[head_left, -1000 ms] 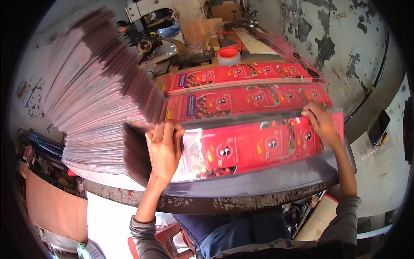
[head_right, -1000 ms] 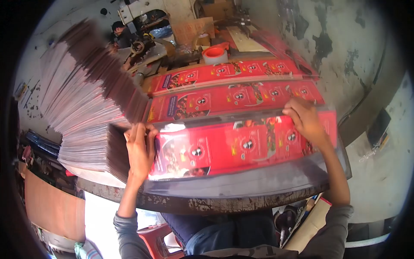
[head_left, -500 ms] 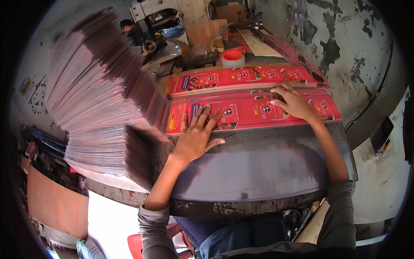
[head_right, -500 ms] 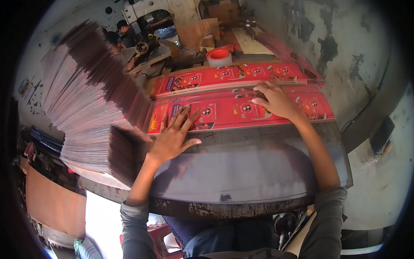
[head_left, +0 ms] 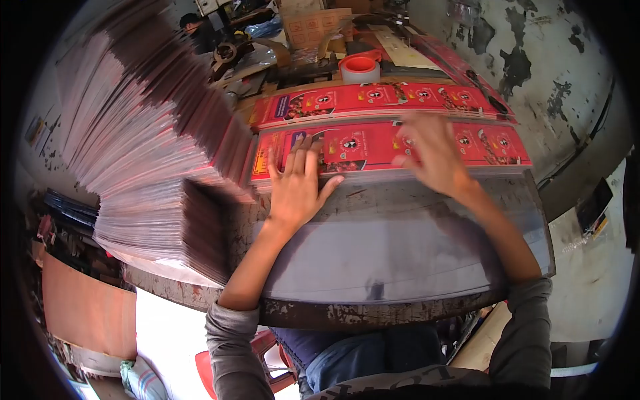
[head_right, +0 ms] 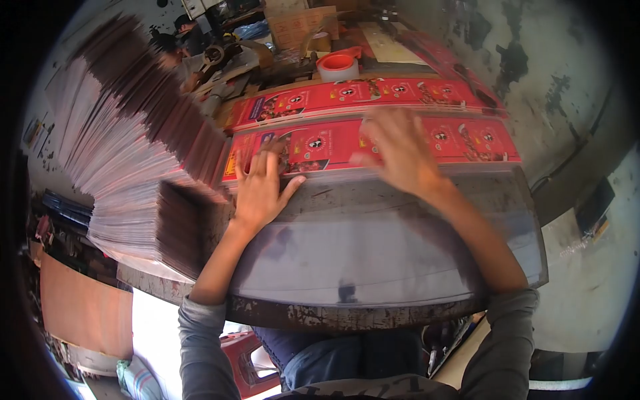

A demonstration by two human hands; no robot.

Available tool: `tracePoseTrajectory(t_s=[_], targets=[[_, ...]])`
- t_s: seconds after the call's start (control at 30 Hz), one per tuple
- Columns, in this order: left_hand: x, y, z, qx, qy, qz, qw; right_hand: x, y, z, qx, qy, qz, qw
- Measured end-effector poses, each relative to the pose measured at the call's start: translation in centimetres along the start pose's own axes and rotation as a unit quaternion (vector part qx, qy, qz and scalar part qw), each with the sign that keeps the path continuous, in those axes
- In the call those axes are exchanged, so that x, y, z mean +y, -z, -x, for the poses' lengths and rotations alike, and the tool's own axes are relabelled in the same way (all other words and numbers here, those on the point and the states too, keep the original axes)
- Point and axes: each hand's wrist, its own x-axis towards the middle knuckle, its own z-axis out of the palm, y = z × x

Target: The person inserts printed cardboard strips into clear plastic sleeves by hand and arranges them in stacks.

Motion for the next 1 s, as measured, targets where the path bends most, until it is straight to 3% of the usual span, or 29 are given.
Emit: tracePoseTrajectory(t_s=[0.03, 0.1, 0.2, 0.27, 0.4, 0.47, 0.53, 0.63, 0.73, 0.83, 0.87, 0.93, 1.0], targets=[[0.0, 0.3, -0.1, -0.016, 0.018, 0.019, 1.000, -0.5, -0.2, 0.3, -0.068, 0.059, 0.048, 0.995], [0.0, 0.8, -0.2, -0.031, 0.031, 0.040, 0.998, -0.8, 0.3, -0.1, -0.049, 0.035, 0.025, 0.998], [0.1, 1.1, -0.3, 0.032, 0.003, 0.032, 0.999, -0.3, 0.7, -0.1, -0.016, -0.010, -0.029, 0.999], [0.0, 1.2, -0.4, 0.088, -0.024, 0.046, 0.995, 0.1, 0.4, 0.5, -0.112, -0.004, 0.015, 0.994], [0.1, 1.5, -0.5, 0.135, -0.026, 0.070, 0.988, 1.0, 1.5, -0.4, -0.076, 0.007, 0.015, 0.997], [0.3, 2.0, -0.6, 0.037, -0.023, 0.004, 0.999, 1.3, 1.9, -1.1, -0.042, -0.035, -0.014, 0.998], [0.4, 1.0, -0.1, 0.024, -0.009, 0.028, 0.999, 2.5, 1.3, -1.8, -0.064, -0.019, 0.014, 0.998], [0.3, 1.1, 0.0, -0.002, 0.009, 0.046, 0.999, 4.7, -0.3, -4.0, -0.109, 0.021, -0.048, 0.993], [0.3, 0.8, 0.1, -0.008, 0.018, 0.045, 0.999, 7.5, -2.8, -7.4, -0.158, -0.021, -0.061, 0.985], [0.0, 0.3, 0.2, -0.005, 0.015, 0.045, 0.999, 10.4, -5.9, -9.5, -0.223, -0.195, -0.056, 0.953], [-0.1, 0.3, 0.2, -0.005, 0.015, 0.041, 0.999, 10.8, -6.6, -9.4, -0.216, -0.197, -0.058, 0.955], [-0.2, 0.5, 0.2, -0.008, 0.009, 0.039, 0.999, 11.5, -7.6, -9.2, -0.296, -0.256, 0.049, 0.919], [0.0, 0.6, 0.3, -0.029, 0.003, 0.031, 0.999, 11.5, -7.7, -9.5, -0.286, -0.247, 0.067, 0.923]])
